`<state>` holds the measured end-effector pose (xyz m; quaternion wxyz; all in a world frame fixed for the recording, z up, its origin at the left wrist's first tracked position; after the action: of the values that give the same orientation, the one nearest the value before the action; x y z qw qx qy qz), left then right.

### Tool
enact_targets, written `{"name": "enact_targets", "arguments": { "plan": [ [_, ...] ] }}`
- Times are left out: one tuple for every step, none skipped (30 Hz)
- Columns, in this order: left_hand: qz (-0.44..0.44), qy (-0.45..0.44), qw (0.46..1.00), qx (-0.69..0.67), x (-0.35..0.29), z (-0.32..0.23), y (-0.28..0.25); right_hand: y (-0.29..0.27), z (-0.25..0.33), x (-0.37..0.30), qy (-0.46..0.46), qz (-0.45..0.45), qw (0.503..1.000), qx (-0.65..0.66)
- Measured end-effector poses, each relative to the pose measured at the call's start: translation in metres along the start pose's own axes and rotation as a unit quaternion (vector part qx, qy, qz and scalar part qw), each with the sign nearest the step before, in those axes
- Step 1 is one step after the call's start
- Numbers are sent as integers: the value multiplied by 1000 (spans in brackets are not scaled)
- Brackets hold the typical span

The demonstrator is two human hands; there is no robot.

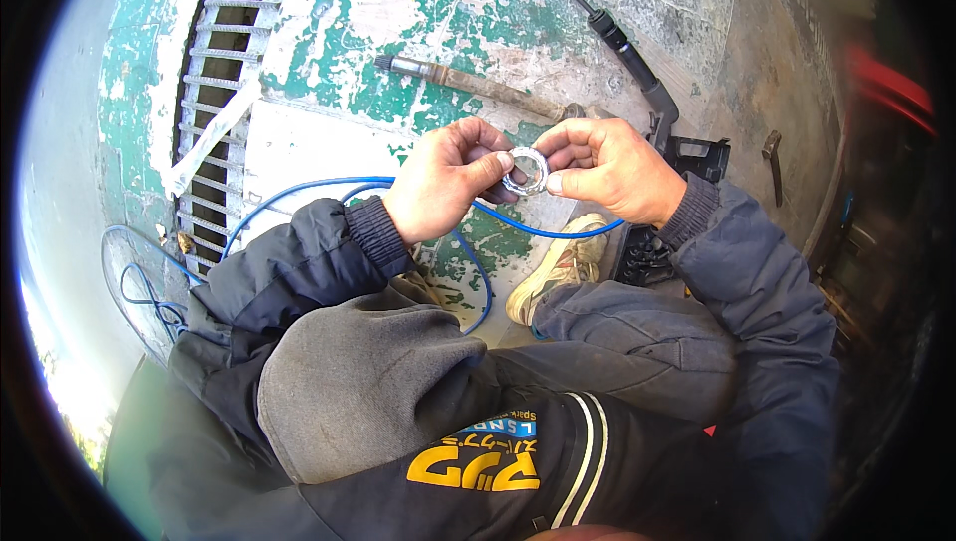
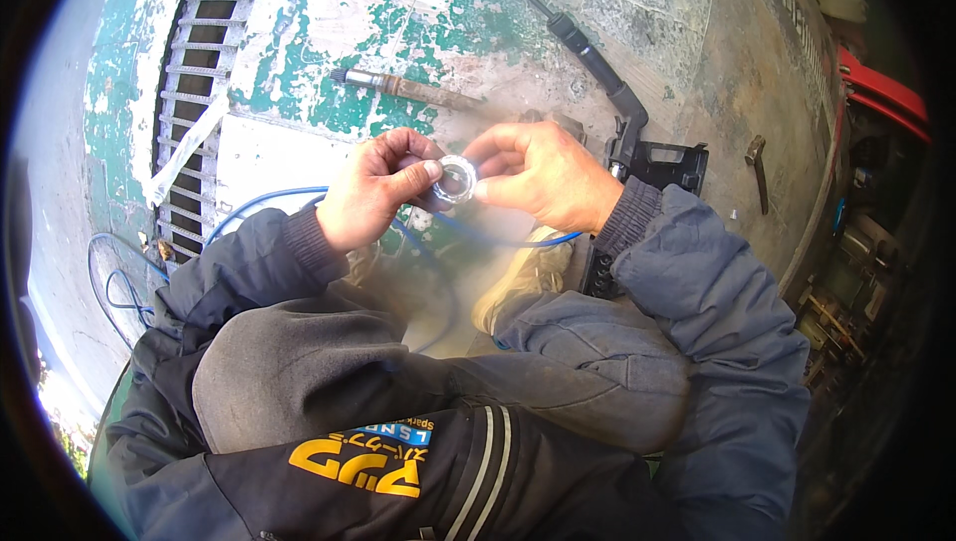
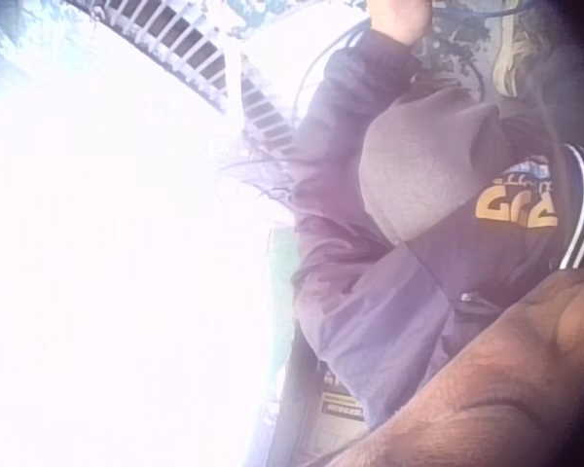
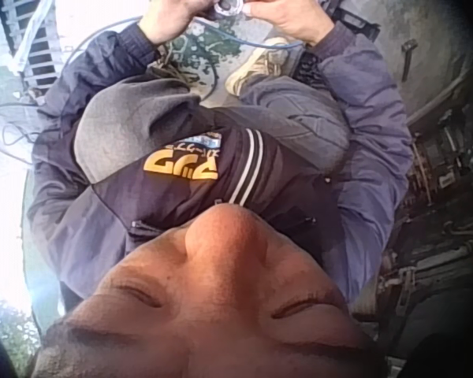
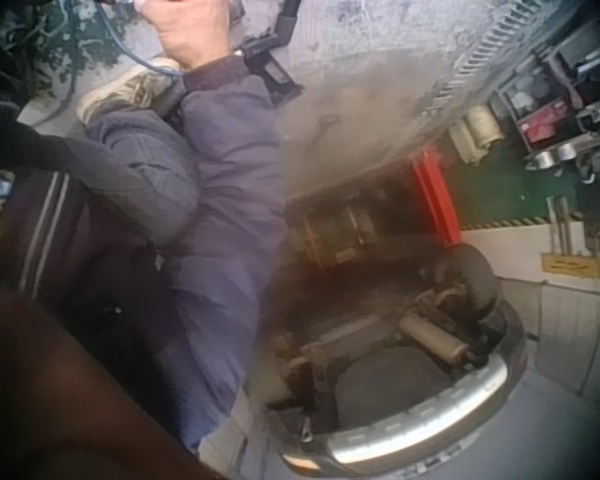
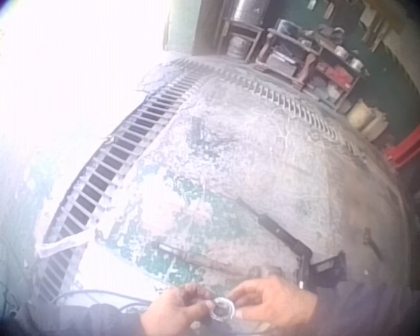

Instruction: The person uses a pneumatic impact wrench to remove a bearing from a metal axle shaft. After the bearing is removed, the person inspects it by hand and then walks across the workshop floor.

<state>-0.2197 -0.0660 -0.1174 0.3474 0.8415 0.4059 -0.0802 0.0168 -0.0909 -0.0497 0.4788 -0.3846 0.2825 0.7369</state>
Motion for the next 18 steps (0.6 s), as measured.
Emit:
{"name": "enact_targets", "arguments": {
  "plan": [
    [1,0,1000,-2,0,0,0,0,0,0,-4,2,1000,2],
    [0,0,1000,-4,0,0,0,-1,0,0,-4,3,1000,3],
    [-2,2,1000,-16,0,0,0,-1,0,1,-8,6,1000,6],
    [-6,3,1000,-28,0,0,1,-1,-1,1,-1,3,1000,8],
    [-9,3,999,-39,-1,0,1,-1,-1,2,3,3,1000,12],
    [-1,4,999,-53,-1,0,1,-2,-2,3,6,3,1000,16],
    [7,5,998,-66,-2,0,0,-2,-2,3,7,4,1000,23],
    [16,6,997,-79,-3,0,0,-3,-3,3,9,5,999,31],
    [36,18,998,-56,-3,-1,-1,-4,-3,4,13,3,999,33],
    [57,30,997,-32,-3,-1,-2,-5,-3,4,13,8,999,43],
    [76,39,996,-8,-3,-1,-3,-5,-3,4,16,10,999,48],
    [79,39,996,4,-3,-1,-4,-6,-3,5,18,13,998,53],
    [80,37,996,17,-3,0,-5,-6,-3,5,18,12,998,54],
    [82,36,995,31,-3,0,-5,-6,-3,5,19,12,998,55],
    [78,31,996,30,-3,1,-5,-6,-3,5,16,12,998,54],
    [74,26,996,31,-3,2,-5,-6,-3,5,20,12,998,59],
    [70,21,997,34,-3,3,-5,-6,-3,5,21,14,998,64],
    [70,18,997,36,-3,3,-6,-6,-3,5,18,17,997,67]
  ]
}}
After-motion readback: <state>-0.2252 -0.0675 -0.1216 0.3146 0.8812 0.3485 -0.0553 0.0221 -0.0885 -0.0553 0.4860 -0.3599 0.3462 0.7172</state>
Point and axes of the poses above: each hand's wrist, its own x-axis towards the middle knuckle, its own y-axis out of the palm, z = x × y, the point moved 1 cm from there along x, towards the middle knuckle, and after that the axes turned 9 degrees about y, right-handed, at the moved point
